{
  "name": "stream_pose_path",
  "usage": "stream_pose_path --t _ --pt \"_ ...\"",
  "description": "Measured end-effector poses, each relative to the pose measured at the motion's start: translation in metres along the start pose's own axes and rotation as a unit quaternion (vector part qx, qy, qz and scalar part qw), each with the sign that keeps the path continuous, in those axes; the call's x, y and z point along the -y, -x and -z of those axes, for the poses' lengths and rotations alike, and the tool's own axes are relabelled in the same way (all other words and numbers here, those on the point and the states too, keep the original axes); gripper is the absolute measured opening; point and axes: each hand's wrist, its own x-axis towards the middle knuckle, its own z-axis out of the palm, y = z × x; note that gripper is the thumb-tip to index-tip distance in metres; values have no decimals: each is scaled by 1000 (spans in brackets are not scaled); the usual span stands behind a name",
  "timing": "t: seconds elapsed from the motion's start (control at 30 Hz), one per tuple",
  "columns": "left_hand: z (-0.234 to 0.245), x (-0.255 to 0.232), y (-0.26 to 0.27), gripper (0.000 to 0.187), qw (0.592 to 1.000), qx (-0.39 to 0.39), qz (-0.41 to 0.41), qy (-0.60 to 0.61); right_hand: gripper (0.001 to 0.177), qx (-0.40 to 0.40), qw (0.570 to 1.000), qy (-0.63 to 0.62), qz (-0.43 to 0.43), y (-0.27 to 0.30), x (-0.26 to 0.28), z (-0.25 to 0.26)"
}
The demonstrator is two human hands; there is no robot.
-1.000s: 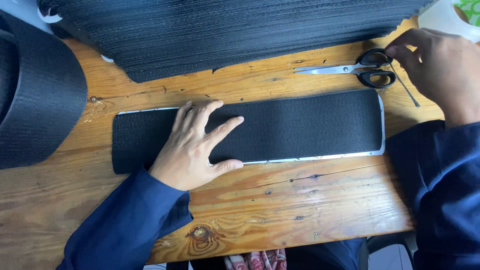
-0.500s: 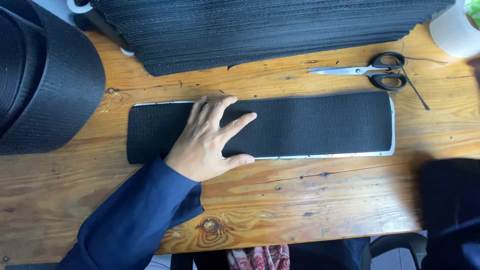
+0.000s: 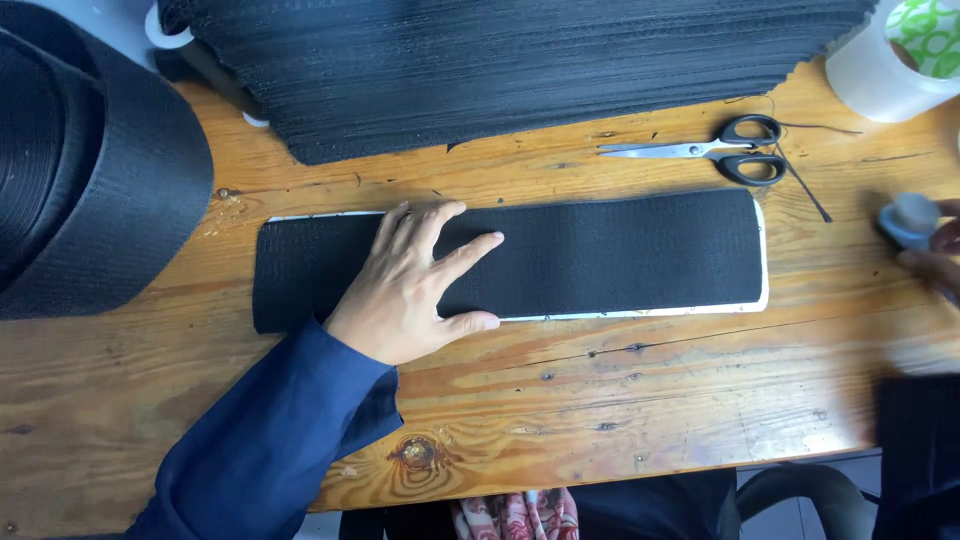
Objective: Cutting black straps from a roll and aligning them on a template using scissors and a smoothing tool.
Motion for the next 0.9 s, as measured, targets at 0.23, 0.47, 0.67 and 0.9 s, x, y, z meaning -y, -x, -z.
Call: stream_pose_path --t 0.23,0.47,0.67,0.9 --pt "-2 1 -1 77 1000 -10 -14 7 49 -60 989 6 136 33 110 -9" --pt "-2 1 -1 78 1000 1 -7 9 46 39 997 43 40 62 252 -13" --pt "-2 0 0 79 1000 -7 -14 4 15 -62 929 262 253 31 371 -31" --pt "0 -1 -1 79 1000 -9 -8 12 47 -20 866 397 304 -28 372 -69"
